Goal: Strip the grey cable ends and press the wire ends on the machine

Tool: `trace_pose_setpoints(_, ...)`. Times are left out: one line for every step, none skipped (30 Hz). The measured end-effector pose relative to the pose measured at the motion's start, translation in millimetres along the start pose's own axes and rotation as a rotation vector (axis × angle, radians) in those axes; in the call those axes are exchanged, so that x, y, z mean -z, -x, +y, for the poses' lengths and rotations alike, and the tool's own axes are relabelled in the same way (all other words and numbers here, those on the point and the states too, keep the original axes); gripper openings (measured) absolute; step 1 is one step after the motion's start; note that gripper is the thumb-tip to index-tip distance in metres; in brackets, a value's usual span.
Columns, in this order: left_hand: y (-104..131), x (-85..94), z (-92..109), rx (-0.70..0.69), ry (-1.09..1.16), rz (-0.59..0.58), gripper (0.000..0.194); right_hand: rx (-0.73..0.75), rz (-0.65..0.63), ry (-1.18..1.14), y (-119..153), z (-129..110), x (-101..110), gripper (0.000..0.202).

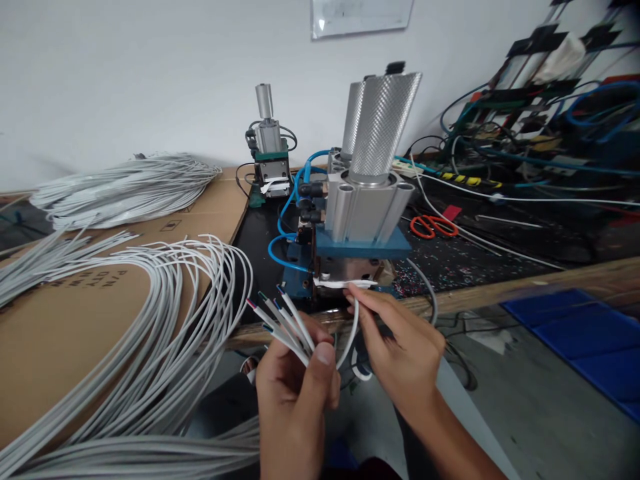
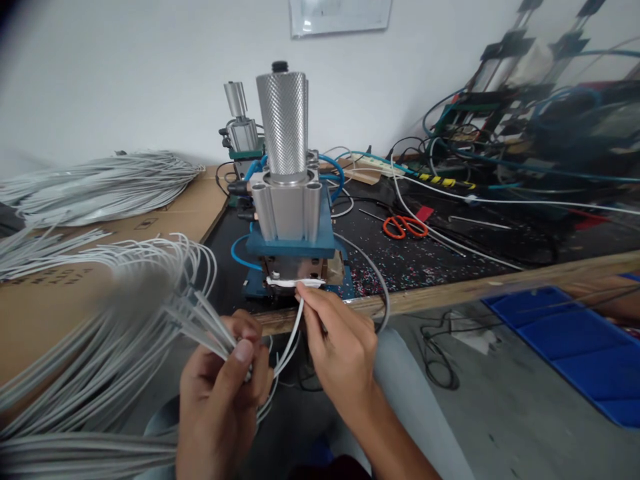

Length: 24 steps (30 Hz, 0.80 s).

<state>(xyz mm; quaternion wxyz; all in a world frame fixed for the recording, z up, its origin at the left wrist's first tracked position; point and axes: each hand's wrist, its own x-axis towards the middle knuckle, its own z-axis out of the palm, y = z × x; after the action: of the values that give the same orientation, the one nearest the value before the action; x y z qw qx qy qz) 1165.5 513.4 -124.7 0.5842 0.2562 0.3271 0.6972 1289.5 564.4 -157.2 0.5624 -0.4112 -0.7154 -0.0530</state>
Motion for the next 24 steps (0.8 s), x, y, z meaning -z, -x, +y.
trace_pose_setpoints(-0.1, 0.1, 0.0, -0.001, 0.004, -0.006, 0.021, -0.002, -0.001, 0.000, 0.2, 0.1, -0.1, 0.032)
trace_pose_setpoints(-0.2, 0.2, 0.0, -0.002, 0.005, -0.007, 0.021, -0.005, -0.002, -0.003, 0.3, 0.2, -0.2, 0.032)
trace_pose_setpoints(-0.3, 0.2, -0.1, -0.003, 0.003, -0.005, 0.021, -0.006, -0.001, -0.006, 0.4, 0.2, -0.3, 0.033)
trace_pose_setpoints(-0.5, 0.1, -0.1, -0.005, 0.000, -0.001, 0.020, -0.005, 0.002, -0.009, 0.3, 0.3, -0.4, 0.034)
trace_pose_setpoints(-0.7, 0.0, -0.2, -0.006, -0.002, 0.004, 0.020, -0.001, 0.003, -0.011, 0.2, 0.5, -0.6, 0.034)
trace_pose_setpoints(-0.9, -0.1, -0.3, -0.004, 0.001, 0.008, 0.020, 0.005, 0.003, -0.008, 0.1, 0.8, -0.7, 0.034)
trace_pose_setpoints(-1.0, -0.2, -0.4, -0.002, 0.004, 0.011, 0.020, 0.014, 0.004, -0.001, 0.2, 1.2, -0.9, 0.034)
trace_pose_setpoints(-1.2, -0.3, -0.5, 0.000, 0.006, 0.013, 0.021, 0.023, 0.006, 0.010, 0.6, 1.7, -1.0, 0.035)
trace_pose_setpoints(-1.4, -0.2, -0.7, 0.001, 0.006, 0.013, 0.021, 0.037, 0.008, 0.021, 1.3, 2.3, -1.0, 0.035)
trace_pose_setpoints(-1.5, -0.1, -0.8, 0.001, 0.003, 0.013, 0.021, 0.057, 0.010, 0.031, 2.6, 2.8, -0.6, 0.036)
trace_pose_setpoints(-1.7, 0.0, -1.0, -0.001, 0.000, 0.012, 0.022, 0.080, 0.011, 0.037, 4.4, 3.3, 0.3, 0.037)
trace_pose_setpoints(-1.9, 0.3, -1.1, -0.003, -0.003, 0.011, 0.022, 0.105, 0.009, 0.042, 6.6, 3.5, 1.8, 0.040)
trace_pose_setpoints(-2.1, 0.7, -1.3, -0.005, -0.003, 0.010, 0.021, 0.135, 0.013, 0.046, 8.9, 3.2, 4.1, 0.043)
trace_pose_setpoints(-2.3, 1.2, -1.4, -0.004, -0.003, 0.008, 0.021, 0.163, 0.017, 0.051, 11.2, 2.4, 7.1, 0.046)
trace_pose_setpoints(-2.4, 1.7, -1.7, 0.002, -0.006, 0.006, 0.020, 0.193, 0.017, 0.051, 13.0, 0.9, 10.9, 0.049)
trace_pose_setpoints(-2.4, 2.3, -2.0, 0.011, -0.019, 0.000, 0.019, 0.219, 0.015, 0.045, 14.3, -1.4, 15.2, 0.051)
trace_pose_setpoints(-2.2, 2.9, -2.5, 0.024, -0.046, -0.009, 0.019, 0.240, 0.007, 0.035, 15.0, -4.4, 19.7, 0.052)
trace_pose_setpoints(-2.0, 3.5, -3.1, 0.040, -0.083, -0.019, 0.020, 0.251, -0.010, 0.020, 15.4, -7.9, 24.3, 0.053)
trace_pose_setpoints(-1.6, 4.0, -3.9, 0.052, -0.124, -0.030, 0.022, 0.253, -0.032, 0.000, 15.7, -11.6, 28.5, 0.054)
trace_pose_setpoints(-1.1, 4.4, -4.7, 0.058, -0.163, -0.042, 0.025, 0.249, -0.064, -0.018, 16.3, -15.3, 32.1, 0.054)
trace_pose_setpoints(-0.6, 4.7, -5.6, 0.056, -0.197, -0.054, 0.026, 0.240, -0.089, -0.030, 17.5, -18.7, 34.9, 0.055)
trace_pose_setpoints(-0.1, 4.9, -6.4, 0.048, -0.224, -0.066, 0.026, 0.222, -0.096, -0.033, 19.7, -21.7, 36.8, 0.055)
trace_pose_setpoints(0.4, 5.1, -7.0, 0.039, -0.242, -0.077, 0.025, 0.206, -0.096, -0.032, 22.8, -24.0, 38.0, 0.054)
trace_pose_setpoints(0.8, 5.2, -7.4, 0.031, -0.254, -0.086, 0.024, 0.196, -0.086, -0.028, 26.6, -25.7, 38.6, 0.052)
